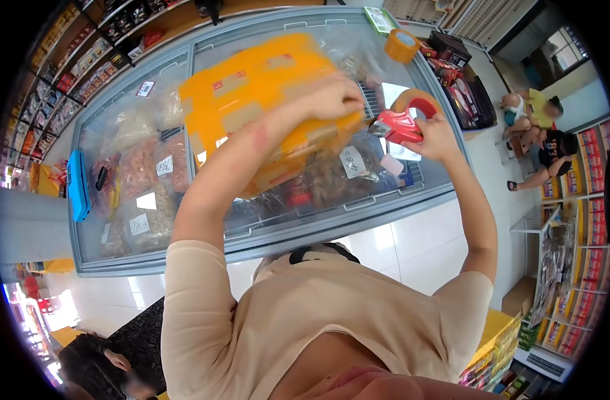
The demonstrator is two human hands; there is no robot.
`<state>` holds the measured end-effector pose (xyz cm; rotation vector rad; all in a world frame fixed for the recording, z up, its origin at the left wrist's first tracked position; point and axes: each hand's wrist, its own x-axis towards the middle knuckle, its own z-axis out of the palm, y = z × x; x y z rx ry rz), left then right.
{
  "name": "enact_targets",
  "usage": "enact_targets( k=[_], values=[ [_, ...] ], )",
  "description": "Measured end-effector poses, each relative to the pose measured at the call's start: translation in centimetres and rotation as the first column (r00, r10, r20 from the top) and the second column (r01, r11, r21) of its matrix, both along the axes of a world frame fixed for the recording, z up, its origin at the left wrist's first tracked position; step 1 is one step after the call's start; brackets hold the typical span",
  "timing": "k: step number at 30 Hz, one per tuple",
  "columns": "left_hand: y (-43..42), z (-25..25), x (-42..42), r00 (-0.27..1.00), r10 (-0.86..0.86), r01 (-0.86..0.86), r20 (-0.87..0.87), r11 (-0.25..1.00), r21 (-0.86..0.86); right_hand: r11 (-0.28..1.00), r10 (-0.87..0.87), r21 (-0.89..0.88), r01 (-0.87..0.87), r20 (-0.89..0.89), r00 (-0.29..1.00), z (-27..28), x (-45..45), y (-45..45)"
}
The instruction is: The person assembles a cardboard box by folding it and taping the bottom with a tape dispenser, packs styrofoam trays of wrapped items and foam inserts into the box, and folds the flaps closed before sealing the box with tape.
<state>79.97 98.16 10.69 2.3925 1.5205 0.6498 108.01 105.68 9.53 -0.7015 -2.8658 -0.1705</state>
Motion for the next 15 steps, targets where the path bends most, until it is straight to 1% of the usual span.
enact_targets(
  k=[2,3,4,6,7,8,9,10,11,12,13,14,15],
  values=[
    [-1.8,0.0,2.3,0.960,-0.263,0.265,0.095,0.964,-0.010,0.999,0.034,-0.004,-0.034,-0.026,0.999,-1.4,0.7,-0.1],
    [-2.8,0.1,3.1,0.940,-0.318,0.323,0.126,0.946,-0.020,0.997,0.073,-0.001,-0.073,-0.055,0.996,-2.1,0.7,-0.3],
    [-3.9,0.3,3.6,0.917,-0.367,0.375,0.158,0.927,-0.025,0.987,0.145,-0.056,-0.149,-0.069,0.987,-2.3,0.2,-1.3],
    [-6.5,1.6,3.8,0.859,-0.471,0.500,0.200,0.856,-0.130,0.959,0.227,-0.147,-0.243,-0.123,0.966,-2.6,0.0,-3.6],
    [-7.6,1.9,3.5,0.867,-0.454,0.483,0.204,0.867,-0.124,0.953,0.239,-0.151,-0.264,-0.163,0.957,-3.3,0.0,-4.9],
    [-8.7,2.0,3.0,0.827,-0.516,0.554,0.221,0.814,-0.174,0.946,0.249,-0.159,-0.283,-0.204,0.947,-4.1,-0.1,-6.4],
    [-9.6,2.3,2.3,0.782,-0.575,0.621,0.240,0.752,-0.220,0.941,0.232,-0.209,-0.267,-0.177,0.956,-4.0,-0.6,-8.1],
    [-10.4,3.1,1.3,0.788,-0.563,0.611,0.248,0.761,-0.217,0.933,0.214,-0.262,-0.247,-0.146,0.966,-3.9,-1.3,-10.0],
    [-11.2,4.1,0.2,0.797,-0.323,0.572,0.510,0.676,-0.465,0.933,0.207,-0.268,-0.242,-0.153,0.966,-4.2,-2.0,-12.1],
    [-11.6,4.7,-1.0,0.759,-0.005,0.565,0.651,0.501,-0.655,0.933,0.201,-0.266,-0.241,-0.166,0.965,-4.4,-3.0,-13.9],
    [-11.6,4.8,-2.1,0.799,0.051,0.425,0.599,0.656,-0.624,0.914,0.214,-0.325,-0.242,-0.120,0.970,-4.2,-4.1,-15.9],
    [-11.4,4.9,-3.3,0.828,0.119,0.264,0.549,0.780,-0.567,0.892,0.228,-0.383,-0.239,-0.075,0.971,-3.7,-5.5,-17.8],
    [-11.1,4.9,-3.9,0.874,0.201,0.057,0.443,0.862,-0.503,0.879,0.235,-0.403,-0.255,-0.100,0.967,-2.9,-6.9,-19.5]
  ],
)
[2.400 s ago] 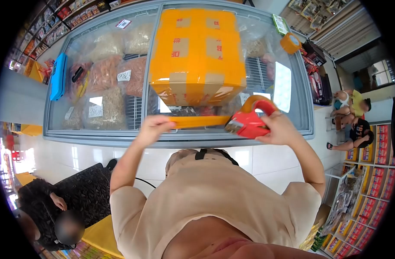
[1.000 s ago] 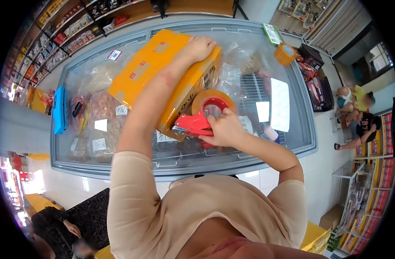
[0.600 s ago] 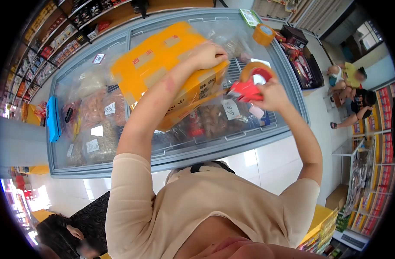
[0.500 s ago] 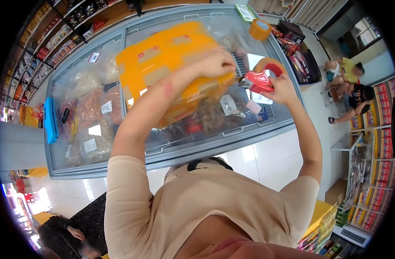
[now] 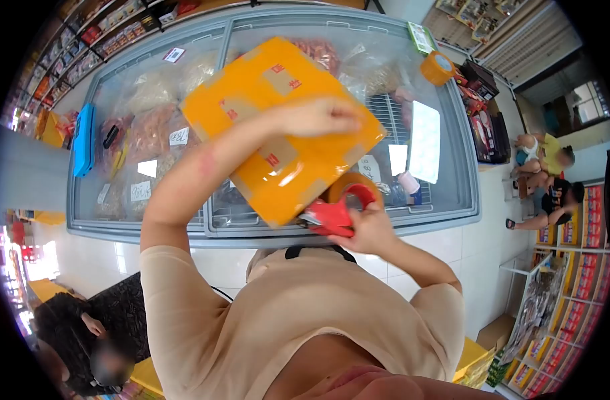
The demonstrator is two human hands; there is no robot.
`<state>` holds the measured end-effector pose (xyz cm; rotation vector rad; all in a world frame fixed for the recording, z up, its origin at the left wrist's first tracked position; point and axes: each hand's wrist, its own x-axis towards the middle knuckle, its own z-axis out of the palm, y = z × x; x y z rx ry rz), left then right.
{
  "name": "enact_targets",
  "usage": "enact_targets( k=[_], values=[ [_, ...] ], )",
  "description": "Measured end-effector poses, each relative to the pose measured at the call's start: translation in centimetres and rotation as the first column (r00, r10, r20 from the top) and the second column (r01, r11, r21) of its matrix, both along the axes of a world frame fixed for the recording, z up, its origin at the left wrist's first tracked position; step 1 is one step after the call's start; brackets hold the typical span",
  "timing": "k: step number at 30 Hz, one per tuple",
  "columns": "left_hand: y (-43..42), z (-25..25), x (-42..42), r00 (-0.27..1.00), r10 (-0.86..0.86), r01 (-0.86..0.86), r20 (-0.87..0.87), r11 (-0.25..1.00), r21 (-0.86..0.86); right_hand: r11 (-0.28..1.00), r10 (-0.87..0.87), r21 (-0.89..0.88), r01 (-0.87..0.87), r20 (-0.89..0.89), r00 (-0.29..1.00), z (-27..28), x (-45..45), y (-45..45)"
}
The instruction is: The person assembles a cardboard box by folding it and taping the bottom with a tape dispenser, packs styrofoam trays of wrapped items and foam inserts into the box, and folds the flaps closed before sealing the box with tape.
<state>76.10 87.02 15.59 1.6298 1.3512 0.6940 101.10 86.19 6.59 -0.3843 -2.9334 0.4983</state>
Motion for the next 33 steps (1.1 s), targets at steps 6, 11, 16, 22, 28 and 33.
enact_targets(
  k=[6,11,16,22,28,33],
  values=[
    [2.0,-4.2,-0.9,0.919,0.209,-0.066,-0.335,0.919,0.390,0.999,-0.005,-0.038,0.001,-0.119,0.993,-1.1,-8.0,-5.7],
    [1.9,-4.6,-0.5,0.802,0.242,0.018,-0.546,0.904,0.427,1.000,-0.029,-0.010,0.028,-0.027,0.999,-0.3,-7.5,-4.4],
    [1.2,-4.1,0.0,0.812,0.262,0.016,-0.522,0.884,0.468,0.970,0.005,0.243,0.019,-0.101,0.995,1.0,-2.6,3.1],
    [-1.3,-3.7,3.3,0.908,0.050,0.176,-0.415,0.854,0.489,0.933,-0.155,0.321,0.163,-0.052,0.987,2.5,3.2,10.4],
    [-3.7,-1.5,4.4,0.830,-0.473,0.528,-0.296,0.837,0.144,0.970,0.081,0.239,-0.055,-0.098,0.992,-0.1,2.0,10.0],
    [-0.5,0.4,-0.3,0.994,0.077,-0.080,0.072,0.996,0.048,0.983,0.062,0.179,-0.039,-0.128,0.990,-0.3,-2.3,3.1]
  ],
)
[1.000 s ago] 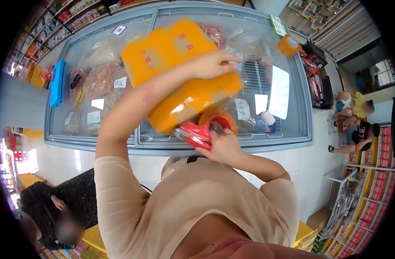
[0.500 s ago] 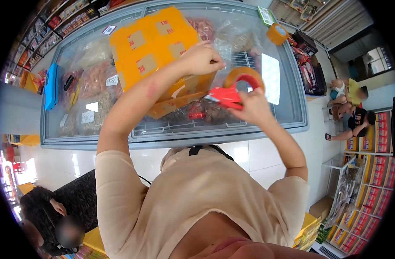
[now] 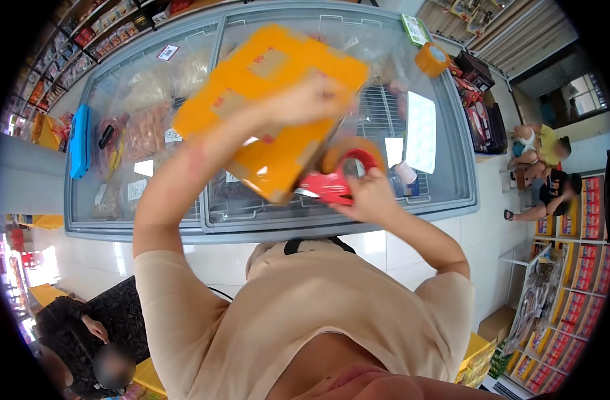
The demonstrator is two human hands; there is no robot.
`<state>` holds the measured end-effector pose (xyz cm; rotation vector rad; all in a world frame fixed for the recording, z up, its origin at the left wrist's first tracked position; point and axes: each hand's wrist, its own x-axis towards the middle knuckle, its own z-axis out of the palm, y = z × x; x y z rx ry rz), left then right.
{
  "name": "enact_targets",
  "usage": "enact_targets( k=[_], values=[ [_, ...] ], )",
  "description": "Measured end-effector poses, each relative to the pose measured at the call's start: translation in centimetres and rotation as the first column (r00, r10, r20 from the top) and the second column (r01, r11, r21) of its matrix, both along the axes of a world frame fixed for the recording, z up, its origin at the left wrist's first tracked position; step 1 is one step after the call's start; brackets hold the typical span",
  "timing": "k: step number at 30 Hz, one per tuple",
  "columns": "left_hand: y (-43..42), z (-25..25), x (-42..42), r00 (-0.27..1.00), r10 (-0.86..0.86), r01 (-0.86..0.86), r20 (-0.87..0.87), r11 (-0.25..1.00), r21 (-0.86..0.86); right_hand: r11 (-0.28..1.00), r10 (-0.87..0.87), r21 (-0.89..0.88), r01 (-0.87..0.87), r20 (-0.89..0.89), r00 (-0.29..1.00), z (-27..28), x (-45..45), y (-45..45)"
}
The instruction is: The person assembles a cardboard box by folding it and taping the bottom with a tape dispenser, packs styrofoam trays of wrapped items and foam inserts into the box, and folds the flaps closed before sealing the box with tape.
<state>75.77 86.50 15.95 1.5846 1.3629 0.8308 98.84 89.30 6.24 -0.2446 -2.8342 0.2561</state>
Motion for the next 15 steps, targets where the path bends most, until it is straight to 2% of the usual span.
enact_targets(
  k=[1,2,3,5,7,8,10,11,13,15],
  values=[
    [1.9,-0.4,-0.9,0.970,0.135,-0.095,-0.201,0.976,0.197,0.999,0.041,-0.019,-0.042,-0.057,0.998,-0.1,-1.7,-1.4],
    [3.8,-1.0,-1.6,0.882,0.298,-0.139,-0.366,0.905,0.402,0.996,0.080,-0.034,-0.084,-0.118,0.990,-0.2,-3.5,-2.9],
    [5.6,-1.8,-2.3,0.881,0.298,-0.138,-0.368,0.905,0.402,0.997,0.078,-0.022,-0.080,-0.087,0.993,0.4,-5.1,-4.7],
    [7.6,-3.8,-2.9,0.727,0.388,-0.135,-0.567,0.890,0.435,0.997,0.075,-0.010,-0.076,-0.056,0.996,0.8,-6.8,-6.8],
    [7.7,-5.1,-2.5,0.725,0.407,-0.156,-0.556,0.882,0.444,0.998,-0.008,-0.058,0.012,0.079,0.997,0.7,-7.3,-7.0],
    [7.6,-5.7,-2.2,0.727,0.418,-0.175,-0.545,0.880,0.443,0.998,-0.016,-0.060,0.021,0.085,0.996,0.8,-6.7,-6.6],
    [7.8,-6.3,-2.2,0.734,0.405,-0.124,-0.546,0.869,0.479,0.996,0.080,-0.063,-0.069,0.188,0.979,1.2,-4.4,-4.6],
    [7.8,-6.4,-2.0,0.733,0.412,-0.093,-0.542,0.850,0.519,0.993,0.118,0.006,-0.118,-0.020,0.993,0.5,-3.4,-3.3],
    [7.3,-6.4,-1.5,0.755,0.378,-0.073,-0.536,0.861,0.504,0.999,0.005,0.034,-0.008,0.087,0.996,1.1,-0.7,-0.2],
    [7.1,-6.1,-0.8,0.771,0.336,-0.037,-0.541,0.872,0.488,0.986,-0.123,0.123,0.112,0.086,0.989,2.1,2.2,3.8]
  ],
)
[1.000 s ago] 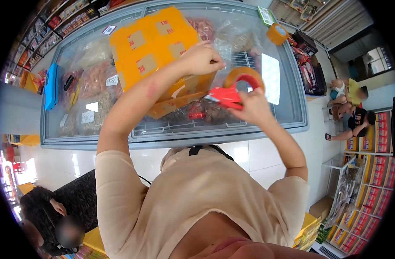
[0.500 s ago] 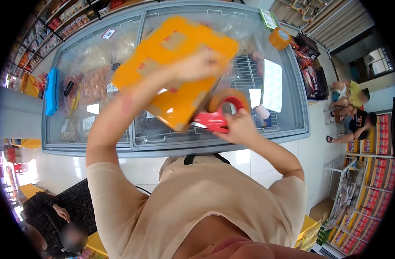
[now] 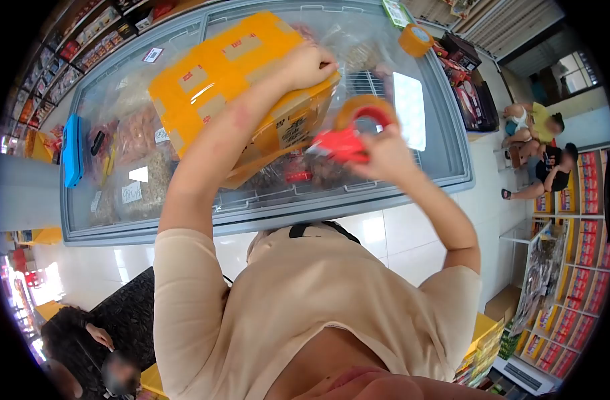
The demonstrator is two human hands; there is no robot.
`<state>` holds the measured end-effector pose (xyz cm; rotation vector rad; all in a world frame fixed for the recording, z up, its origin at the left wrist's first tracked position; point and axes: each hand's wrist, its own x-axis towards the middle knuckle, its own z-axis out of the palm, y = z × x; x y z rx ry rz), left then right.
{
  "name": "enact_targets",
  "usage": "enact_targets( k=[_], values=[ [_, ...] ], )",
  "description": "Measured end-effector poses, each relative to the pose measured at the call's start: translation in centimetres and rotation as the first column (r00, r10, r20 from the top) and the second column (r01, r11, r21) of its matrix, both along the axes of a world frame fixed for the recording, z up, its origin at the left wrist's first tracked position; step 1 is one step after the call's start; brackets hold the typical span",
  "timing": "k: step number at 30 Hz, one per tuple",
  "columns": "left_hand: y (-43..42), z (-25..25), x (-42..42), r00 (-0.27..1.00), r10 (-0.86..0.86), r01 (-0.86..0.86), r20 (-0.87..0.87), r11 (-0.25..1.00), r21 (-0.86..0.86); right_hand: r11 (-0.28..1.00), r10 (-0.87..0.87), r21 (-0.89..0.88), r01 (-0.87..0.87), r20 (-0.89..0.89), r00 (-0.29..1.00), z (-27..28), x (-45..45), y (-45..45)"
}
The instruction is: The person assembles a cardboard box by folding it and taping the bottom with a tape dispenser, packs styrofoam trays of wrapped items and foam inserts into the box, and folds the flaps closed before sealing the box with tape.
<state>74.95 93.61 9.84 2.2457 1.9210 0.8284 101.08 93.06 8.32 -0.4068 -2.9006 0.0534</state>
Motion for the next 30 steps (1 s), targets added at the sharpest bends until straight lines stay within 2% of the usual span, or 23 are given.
enact_targets(
  k=[2,3,5,6,8,10,12,13,14,15,17,18,19,20,21,22,23,25,26,27,28,29,30],
  values=[
    [-0.8,-0.1,1.3,0.993,-0.112,0.112,0.026,0.994,0.016,0.990,-0.141,0.016,0.142,-0.048,0.989,0.1,2.8,4.2],
    [-1.2,0.0,1.9,0.993,-0.113,0.112,0.027,0.994,0.017,0.963,-0.255,0.097,0.251,0.024,0.967,1.3,3.5,5.3],
    [-2.0,0.2,3.6,0.971,-0.235,0.230,0.049,0.969,0.089,0.911,-0.404,0.108,0.399,0.029,0.914,0.4,3.6,8.0],
    [-2.5,0.4,4.3,0.971,-0.229,0.227,0.072,0.973,0.040,0.912,-0.400,0.107,0.395,0.028,0.916,-0.5,3.0,8.6],
    [-3.0,0.7,4.7,0.969,-0.213,0.216,0.127,0.976,-0.013,0.943,-0.316,0.065,0.326,-0.121,0.941,-2.2,1.0,8.8],
    [-2.9,0.6,4.4,0.965,-0.189,0.204,0.183,0.977,-0.067,0.940,-0.337,0.004,0.341,-0.145,0.930,-3.3,-1.1,7.9],
    [-2.1,-0.3,3.9,0.980,-0.172,0.162,0.102,0.982,0.102,0.937,-0.347,-0.010,0.350,-0.163,0.924,-4.3,-1.5,7.9],
    [-1.9,-0.3,3.8,0.980,-0.161,0.150,0.113,0.984,0.097,0.934,-0.344,0.013,0.356,-0.228,0.911,-4.9,-1.8,8.1],
    [-1.8,-0.3,3.8,0.983,-0.185,0.181,0.006,0.970,0.160,0.930,-0.341,0.032,0.365,-0.291,0.894,-5.4,-2.1,8.2],
    [-1.9,-0.5,3.9,0.975,-0.198,0.217,-0.103,0.951,0.220,0.934,-0.335,0.027,0.356,-0.278,0.900,-5.7,-2.7,8.7],
    [-3.2,-0.3,5.1,0.988,-0.134,0.148,-0.078,0.965,0.217,0.785,-0.600,0.016,0.620,-0.232,0.766,-5.7,-4.3,9.8],
    [-3.8,0.5,5.5,0.995,-0.074,0.089,-0.072,0.969,0.232,0.744,-0.667,-0.093,0.662,-0.180,0.723,-5.4,-4.2,10.7],
    [-5.3,1.4,6.2,0.996,-0.059,0.076,-0.073,0.965,0.250,0.750,-0.659,-0.092,0.655,-0.188,0.728,-5.3,-3.6,11.4],
    [-7.3,2.6,7.2,0.996,-0.042,0.060,-0.073,0.961,0.268,0.725,-0.672,-0.359,0.588,-0.182,0.718,-5.4,-2.5,12.1],
    [-10.5,4.3,7.9,0.989,-0.135,0.146,-0.064,0.965,0.219,0.638,-0.686,-0.602,0.481,-0.160,0.710,-5.8,-1.1,12.4],
    [-13.4,4.0,8.2,0.971,-0.238,0.230,0.038,0.963,0.142,0.522,-0.676,-0.781,0.343,-0.134,0.725,-6.3,0.7,12.3],
    [-15.7,3.5,7.6,0.875,-0.468,0.428,0.126,0.868,0.253,0.367,-0.660,-0.910,0.192,-0.110,0.743,-6.6,2.5,11.6],
    [-21.3,0.9,6.6,0.875,-0.465,0.455,0.131,0.885,0.103,0.279,-0.607,-0.930,0.239,0.022,0.795,-5.9,5.8,9.2],
    [-23.4,-1.9,5.5,0.907,-0.350,0.354,0.233,0.935,0.028,0.273,-0.548,-0.921,0.277,0.087,0.832,-5.3,6.9,7.7],
    [-25.6,-4.7,4.3,0.940,-0.109,0.140,0.324,0.987,-0.073,0.268,-0.488,-0.911,0.314,0.153,0.860,-4.9,7.6,6.3],
    [-27.3,-7.1,3.4,0.912,0.143,-0.072,0.384,0.979,-0.192,0.266,-0.491,-0.909,0.321,0.159,0.857,-4.9,8.0,5.4],
    [-28.7,-8.7,2.9,0.798,0.337,-0.239,0.500,0.938,-0.250,0.494,-0.366,-0.785,0.374,0.202,0.908,-5.0,8.2,4.7],
    [-29.4,-9.5,2.5,0.632,0.505,-0.381,0.588,0.863,-0.331,0.695,-0.248,-0.617,0.369,0.276,0.929,-5.2,8.1,4.0]
  ],
)
